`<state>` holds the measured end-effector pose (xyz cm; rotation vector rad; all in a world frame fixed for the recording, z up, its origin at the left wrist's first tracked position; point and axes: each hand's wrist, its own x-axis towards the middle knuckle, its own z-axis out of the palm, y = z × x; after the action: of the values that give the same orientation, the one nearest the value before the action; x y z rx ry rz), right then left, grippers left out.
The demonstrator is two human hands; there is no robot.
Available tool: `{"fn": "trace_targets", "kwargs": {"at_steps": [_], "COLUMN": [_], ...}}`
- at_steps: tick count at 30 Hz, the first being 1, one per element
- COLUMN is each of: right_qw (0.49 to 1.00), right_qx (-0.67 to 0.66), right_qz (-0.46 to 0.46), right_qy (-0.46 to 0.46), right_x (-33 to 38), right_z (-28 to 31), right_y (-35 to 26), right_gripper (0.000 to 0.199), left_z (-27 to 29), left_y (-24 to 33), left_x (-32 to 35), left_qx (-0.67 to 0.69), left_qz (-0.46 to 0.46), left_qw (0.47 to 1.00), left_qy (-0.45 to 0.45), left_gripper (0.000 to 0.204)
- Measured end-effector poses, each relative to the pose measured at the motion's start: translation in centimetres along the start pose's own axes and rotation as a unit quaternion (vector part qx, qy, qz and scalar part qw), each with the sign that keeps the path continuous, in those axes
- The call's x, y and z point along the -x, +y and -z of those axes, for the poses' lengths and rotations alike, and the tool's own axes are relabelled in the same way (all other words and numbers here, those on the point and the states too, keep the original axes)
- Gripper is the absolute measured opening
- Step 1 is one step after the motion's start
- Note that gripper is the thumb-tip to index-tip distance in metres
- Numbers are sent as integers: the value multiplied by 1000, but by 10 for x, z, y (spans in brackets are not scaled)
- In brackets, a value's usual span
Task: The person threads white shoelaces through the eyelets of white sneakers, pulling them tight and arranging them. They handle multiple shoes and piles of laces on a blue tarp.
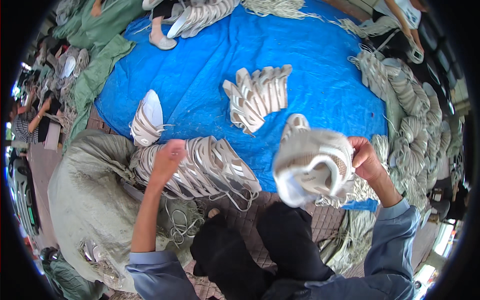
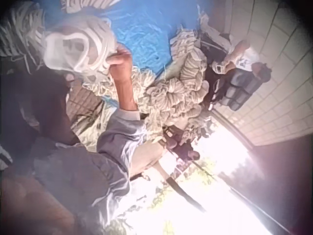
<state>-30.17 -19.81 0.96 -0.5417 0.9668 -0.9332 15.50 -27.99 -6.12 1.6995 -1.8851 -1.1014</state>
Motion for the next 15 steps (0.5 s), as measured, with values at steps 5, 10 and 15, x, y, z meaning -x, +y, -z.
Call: {"fn": "trace_targets", "kwargs": {"at_steps": [5, 10, 15], "right_qw": [970, 931, 896], "right_qx": [-193, -275, -252], "right_qz": [140, 166, 241], "right_qy": [-57, -172, -274], "right_x": [63, 69, 75], "right_z": [-48, -84, -121], "right_y": [4, 38, 16], "right_gripper": [54, 53, 56], "left_z": [-52, -80, -98], "left_y": [130, 175, 223], "left_x": [73, 112, 141], "left_qx": [331, 443, 575], "left_qz": [-80, -9, -60], "left_qw": [914, 862, 786], "left_qy": [-221, -246, -219], "left_gripper": [64, 77, 74]}}
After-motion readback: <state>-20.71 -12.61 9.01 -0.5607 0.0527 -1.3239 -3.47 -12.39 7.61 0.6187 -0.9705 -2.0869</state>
